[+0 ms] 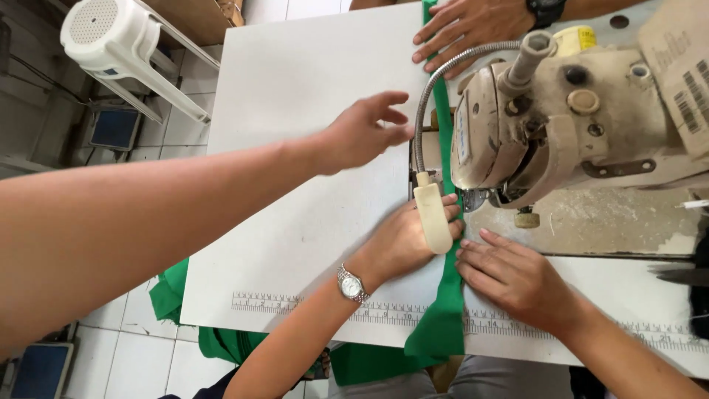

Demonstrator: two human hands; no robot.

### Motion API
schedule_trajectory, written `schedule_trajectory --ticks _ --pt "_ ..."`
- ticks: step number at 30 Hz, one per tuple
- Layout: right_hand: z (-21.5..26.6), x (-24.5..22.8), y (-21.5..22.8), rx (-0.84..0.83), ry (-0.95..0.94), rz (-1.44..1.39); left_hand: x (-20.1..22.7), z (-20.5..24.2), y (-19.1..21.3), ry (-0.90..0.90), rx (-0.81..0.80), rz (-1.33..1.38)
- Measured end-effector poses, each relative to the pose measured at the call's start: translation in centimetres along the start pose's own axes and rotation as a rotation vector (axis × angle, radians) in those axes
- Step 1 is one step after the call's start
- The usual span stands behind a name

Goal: Folding and sewing long strips of green fabric using an industrial sewing machine

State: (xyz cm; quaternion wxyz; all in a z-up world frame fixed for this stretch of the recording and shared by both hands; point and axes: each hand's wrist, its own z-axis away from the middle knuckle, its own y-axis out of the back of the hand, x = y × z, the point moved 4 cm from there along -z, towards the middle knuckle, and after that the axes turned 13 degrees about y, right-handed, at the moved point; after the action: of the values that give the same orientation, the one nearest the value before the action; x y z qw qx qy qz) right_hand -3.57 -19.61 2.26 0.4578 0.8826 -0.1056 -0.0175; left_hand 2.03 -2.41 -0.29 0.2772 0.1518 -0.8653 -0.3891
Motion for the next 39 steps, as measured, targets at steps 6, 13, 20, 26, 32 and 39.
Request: schedule_trajectory --ticks 6,13,20,26,32,39 --pt "1.3 -0.4 -0.7 -0.025 0.000 0.030 1.2 0.1 0.5 0.019 -0.046 -0.108" --pt "0.2 -0.4 -0.1 -0.009 0.033 0.057 3.1 -1.6 1.5 0.020 -0.026 -0.236" --pt "-0.4 -0.1 0.2 -0.026 0.006 0.062 2.2 -0.8 0.0 0.115 -0.061 -0.295" --pt "0.6 1.3 -1.1 -0.001 -0.037 0.081 -0.9 0.0 -4.3 0.097 0.011 -0.433" --pt "1.7 2.8 -2.1 0.051 -0.114 0.096 -2.0 -0.3 -1.7 0.202 0.031 -0.208" --pt "1.8 3.3 -2.4 0.101 -0.126 0.092 -3.7 0.1 -2.5 0.275 -0.058 -0.170"
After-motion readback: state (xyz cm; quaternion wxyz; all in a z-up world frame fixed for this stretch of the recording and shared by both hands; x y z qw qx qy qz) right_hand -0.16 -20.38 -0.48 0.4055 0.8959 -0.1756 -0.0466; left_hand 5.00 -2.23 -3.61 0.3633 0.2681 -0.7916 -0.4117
